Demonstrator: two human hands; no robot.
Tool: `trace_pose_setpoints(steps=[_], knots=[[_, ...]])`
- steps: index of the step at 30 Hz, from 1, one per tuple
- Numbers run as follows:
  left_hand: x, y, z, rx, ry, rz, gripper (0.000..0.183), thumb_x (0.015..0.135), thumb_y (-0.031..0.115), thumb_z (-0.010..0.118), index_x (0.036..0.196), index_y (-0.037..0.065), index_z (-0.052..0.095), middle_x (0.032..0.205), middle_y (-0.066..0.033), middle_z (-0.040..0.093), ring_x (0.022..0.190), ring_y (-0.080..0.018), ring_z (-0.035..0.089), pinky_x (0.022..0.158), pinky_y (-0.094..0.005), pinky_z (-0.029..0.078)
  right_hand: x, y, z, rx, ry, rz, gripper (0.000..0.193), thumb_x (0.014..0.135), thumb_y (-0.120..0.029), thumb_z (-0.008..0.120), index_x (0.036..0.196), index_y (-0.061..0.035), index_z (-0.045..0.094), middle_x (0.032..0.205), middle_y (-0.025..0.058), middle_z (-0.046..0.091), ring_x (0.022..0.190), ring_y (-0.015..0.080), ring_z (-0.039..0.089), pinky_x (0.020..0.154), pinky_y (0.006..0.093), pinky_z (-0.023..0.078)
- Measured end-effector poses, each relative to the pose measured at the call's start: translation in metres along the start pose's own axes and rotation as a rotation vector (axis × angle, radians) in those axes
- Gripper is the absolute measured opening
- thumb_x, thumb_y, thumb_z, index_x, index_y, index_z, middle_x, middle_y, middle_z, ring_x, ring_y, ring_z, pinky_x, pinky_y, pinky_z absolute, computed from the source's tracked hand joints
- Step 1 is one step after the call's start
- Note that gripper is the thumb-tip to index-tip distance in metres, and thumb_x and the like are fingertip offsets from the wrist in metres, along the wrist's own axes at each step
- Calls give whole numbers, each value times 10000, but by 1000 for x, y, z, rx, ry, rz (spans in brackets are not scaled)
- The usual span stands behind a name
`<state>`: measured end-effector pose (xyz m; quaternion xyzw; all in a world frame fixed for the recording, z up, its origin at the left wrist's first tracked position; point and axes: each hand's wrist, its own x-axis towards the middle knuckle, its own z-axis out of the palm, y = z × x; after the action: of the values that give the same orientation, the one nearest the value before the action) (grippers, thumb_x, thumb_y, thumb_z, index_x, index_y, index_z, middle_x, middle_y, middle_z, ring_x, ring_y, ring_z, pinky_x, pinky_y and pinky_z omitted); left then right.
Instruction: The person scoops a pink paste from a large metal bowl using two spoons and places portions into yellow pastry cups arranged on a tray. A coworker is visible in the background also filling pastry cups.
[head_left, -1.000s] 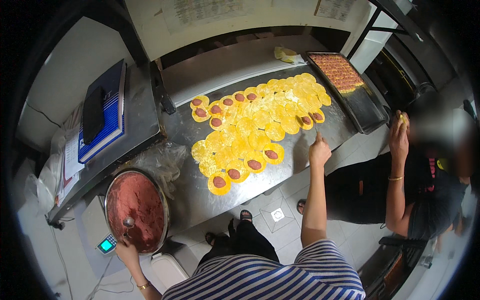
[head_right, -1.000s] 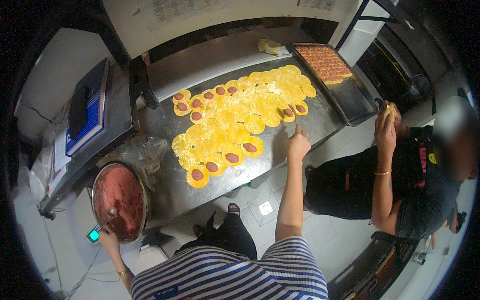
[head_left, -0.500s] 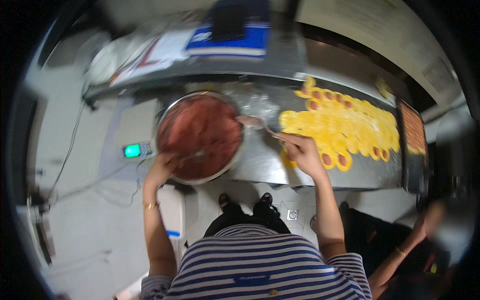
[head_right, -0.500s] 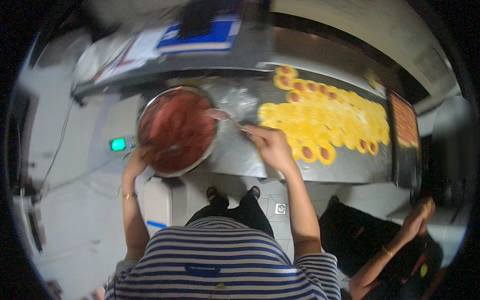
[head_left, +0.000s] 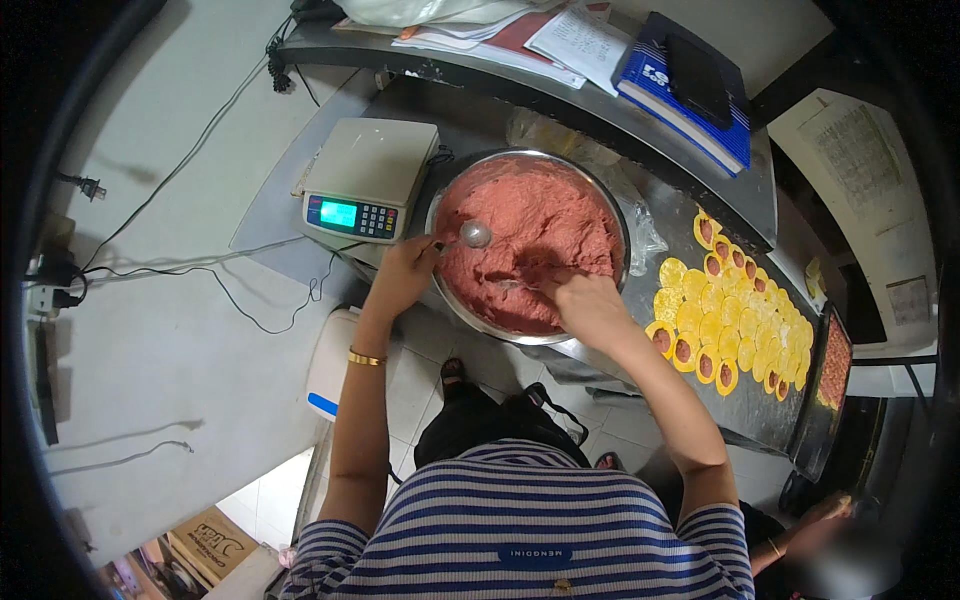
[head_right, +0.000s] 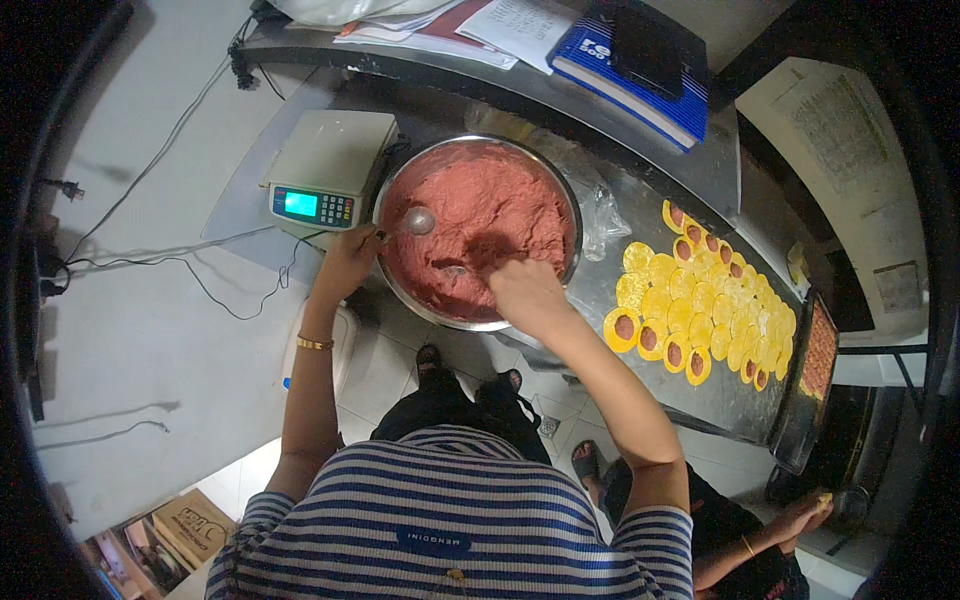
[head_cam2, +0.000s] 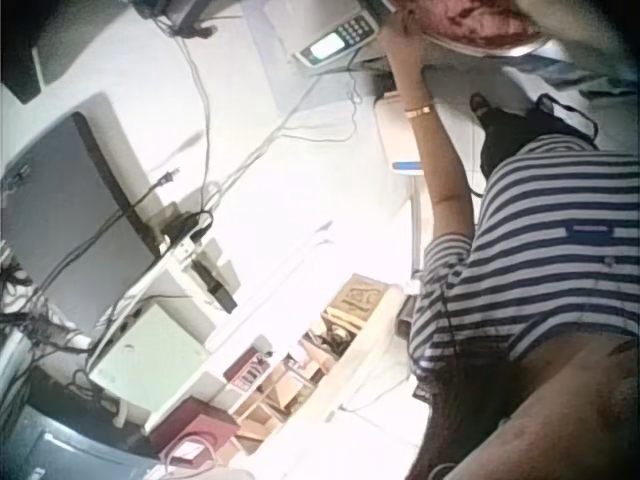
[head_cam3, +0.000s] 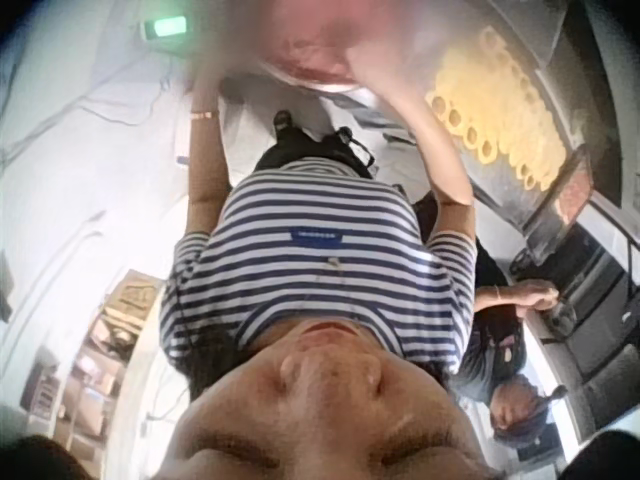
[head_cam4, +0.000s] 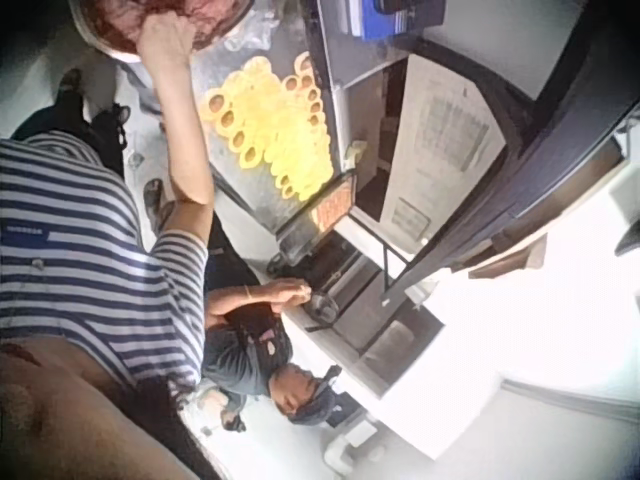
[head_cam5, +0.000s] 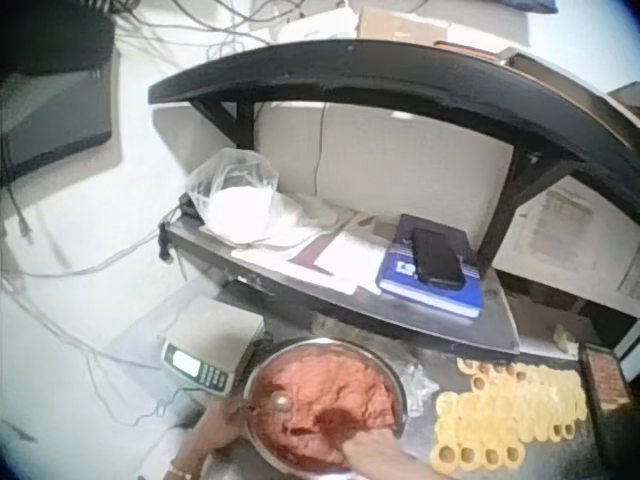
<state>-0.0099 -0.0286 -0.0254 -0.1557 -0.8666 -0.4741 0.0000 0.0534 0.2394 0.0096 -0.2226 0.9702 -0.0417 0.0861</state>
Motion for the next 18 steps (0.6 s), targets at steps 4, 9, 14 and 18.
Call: trace_pose_setpoints(steps=[4,9,14,18], knots=[[-3,-12,14,81,64,-9,179,862,107,471,807,-45,547,699,-194,588,624,-261,584,577,-343,437,12,-23,-4,-36,-121,-124,188,776,-124,481,774,-53,655,827,167,645,790,313,640,673,412,493],[-2,-24,24,-81,187,65,119,813,81,498,806,-20,561,654,-238,533,604,-415,540,509,-421,407,4,-28,-19,57,-292,52,228,743,-164,499,823,-34,669,856,190,639,818,338,626,729,429,486],[-1,-28,24,-84,154,33,126,821,97,505,810,-18,556,654,-234,534,605,-410,544,501,-417,401,-6,-28,-14,342,-226,329,314,724,-130,529,997,-126,684,884,183,647,862,331,614,805,407,471],[0,-25,18,-124,137,25,131,826,105,503,803,-16,544,648,-227,526,599,-407,535,495,-405,390,6,-18,-4,499,-126,349,311,723,-145,541,999,-128,684,890,186,645,887,323,610,810,405,473]])
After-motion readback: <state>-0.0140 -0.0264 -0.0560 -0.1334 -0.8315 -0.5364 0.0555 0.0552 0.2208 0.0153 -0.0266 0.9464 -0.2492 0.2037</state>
